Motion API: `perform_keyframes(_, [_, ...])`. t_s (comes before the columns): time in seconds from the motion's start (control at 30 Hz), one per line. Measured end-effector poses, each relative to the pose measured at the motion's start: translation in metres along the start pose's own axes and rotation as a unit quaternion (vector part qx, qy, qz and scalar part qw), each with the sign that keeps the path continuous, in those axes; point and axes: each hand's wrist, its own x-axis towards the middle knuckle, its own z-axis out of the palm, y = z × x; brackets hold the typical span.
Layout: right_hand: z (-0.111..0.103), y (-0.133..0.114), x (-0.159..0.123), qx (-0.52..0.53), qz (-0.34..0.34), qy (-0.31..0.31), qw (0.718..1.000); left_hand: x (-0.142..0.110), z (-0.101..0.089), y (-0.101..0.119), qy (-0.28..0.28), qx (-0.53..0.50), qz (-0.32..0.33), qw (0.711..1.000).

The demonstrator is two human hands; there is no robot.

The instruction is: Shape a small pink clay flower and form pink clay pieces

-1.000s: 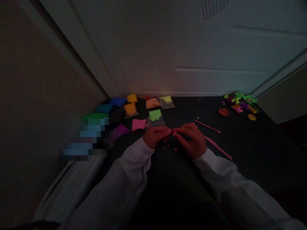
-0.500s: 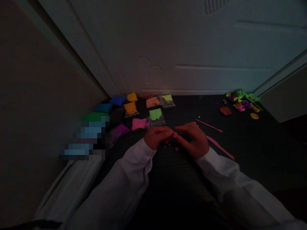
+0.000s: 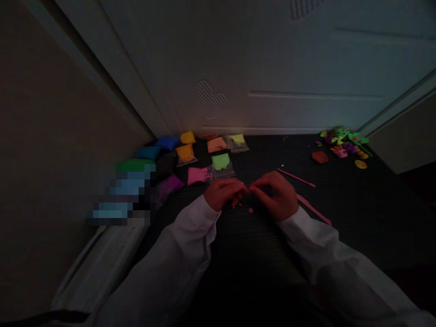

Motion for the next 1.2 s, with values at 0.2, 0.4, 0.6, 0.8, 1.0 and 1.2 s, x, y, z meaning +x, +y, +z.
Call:
perform_keyframes(0.2, [0.0012,0.001,-0.0004,-0.002,-0.001,0.006,1.0,0.0005,0.0007,-0.0011,0.006,-0.003,-0.001,1.0])
perform_keyframes(0.4, [0.0028,0.0026,-0.001,-0.017,-0.018,-0.013,1.0,0.0005,0.0009,0.0011,0.01,-0.012,-0.007,1.0])
perform_keyframes(0.6, [0.0026,0.0032,-0.003,-0.028,-0.022,-0.029,0.999,0.0017,-0.0004,0.0013,0.019,-0.017,-0.015,1.0])
perform_keyframes(0.8, [-0.0002,0.0018,-0.0063,-0.044,-0.038,-0.058,0.997,0.0026,-0.0009,-0.0037,0.044,0.031,0.006,0.999])
perform_keyframes(1.0, [-0.0018,0.0002,-0.0078,-0.038,-0.039,-0.071,0.996,0.0018,0.0038,0.0001,0.056,0.063,0.015,0.996])
perform_keyframes(1.2, [-0.0024,-0.002,-0.0075,-0.017,-0.026,-0.066,0.997,0.0016,0.0045,0.0013,0.063,0.078,0.018,0.995])
